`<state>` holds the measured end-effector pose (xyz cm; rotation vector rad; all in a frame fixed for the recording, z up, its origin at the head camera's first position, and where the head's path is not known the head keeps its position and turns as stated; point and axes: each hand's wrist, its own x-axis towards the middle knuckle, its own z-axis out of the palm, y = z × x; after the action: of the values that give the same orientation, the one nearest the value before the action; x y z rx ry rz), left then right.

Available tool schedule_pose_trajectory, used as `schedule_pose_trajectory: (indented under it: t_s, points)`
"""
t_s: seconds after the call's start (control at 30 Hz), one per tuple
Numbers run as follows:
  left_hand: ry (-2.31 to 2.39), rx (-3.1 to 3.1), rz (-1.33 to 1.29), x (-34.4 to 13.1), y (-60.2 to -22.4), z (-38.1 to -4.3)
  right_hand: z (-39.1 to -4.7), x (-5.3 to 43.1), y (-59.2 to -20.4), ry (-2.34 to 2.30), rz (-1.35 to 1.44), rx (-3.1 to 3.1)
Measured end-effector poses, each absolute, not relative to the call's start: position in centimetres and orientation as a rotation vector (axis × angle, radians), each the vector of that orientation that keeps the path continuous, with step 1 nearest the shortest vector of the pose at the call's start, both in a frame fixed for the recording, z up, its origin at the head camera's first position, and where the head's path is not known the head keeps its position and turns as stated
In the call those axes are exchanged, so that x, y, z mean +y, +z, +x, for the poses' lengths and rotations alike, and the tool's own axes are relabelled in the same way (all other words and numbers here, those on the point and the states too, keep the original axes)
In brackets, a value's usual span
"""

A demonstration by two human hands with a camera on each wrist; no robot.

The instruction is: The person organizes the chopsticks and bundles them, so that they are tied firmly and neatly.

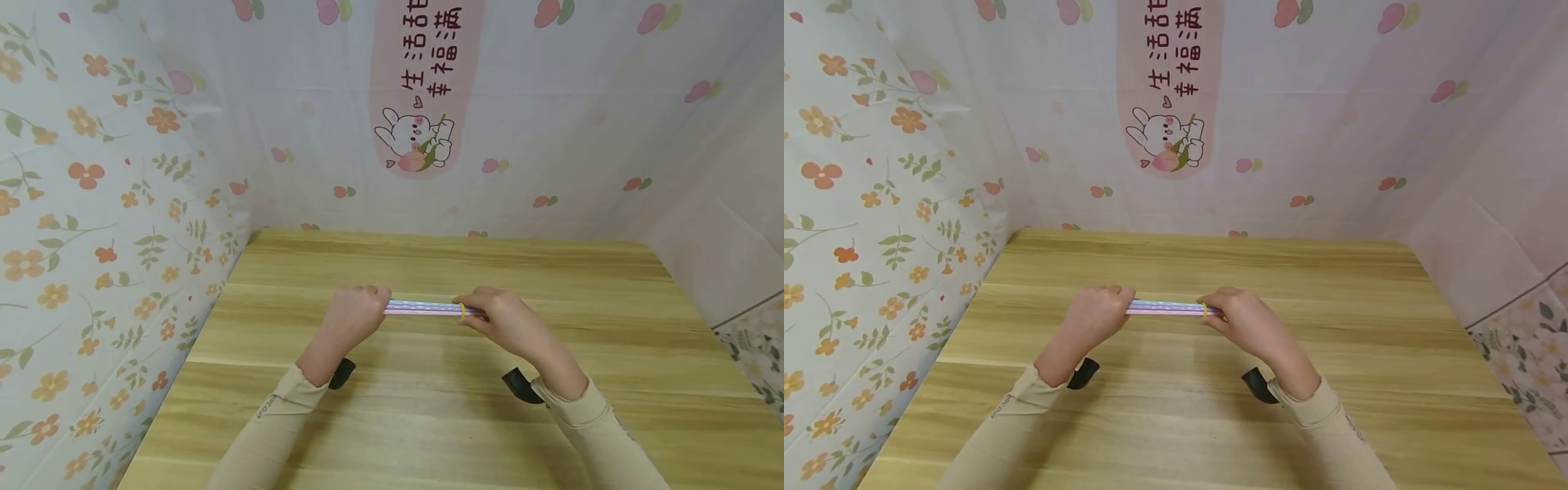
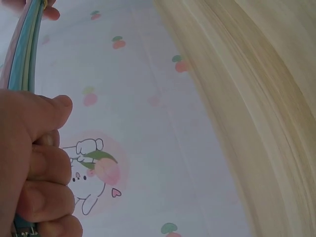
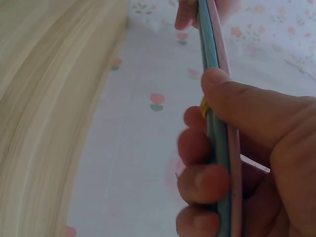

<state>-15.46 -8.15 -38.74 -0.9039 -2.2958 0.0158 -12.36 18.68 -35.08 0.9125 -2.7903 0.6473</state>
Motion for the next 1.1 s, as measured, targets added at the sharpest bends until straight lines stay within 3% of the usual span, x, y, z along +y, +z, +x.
schedule_pose_trajectory:
  t_s: [0.7, 1.1]
  points:
    - [0.021, -2.27, -0.893, -7.6, -38.1, -15.3, -12.2, 18.0, -35.9, 0.372, 0.861, -2.619]
    - [0.058, -2.286, -0.871, -7.6, -38.1, -15.4, -11.5, 19.5, -35.3, 0.506, 0.77, -2.684]
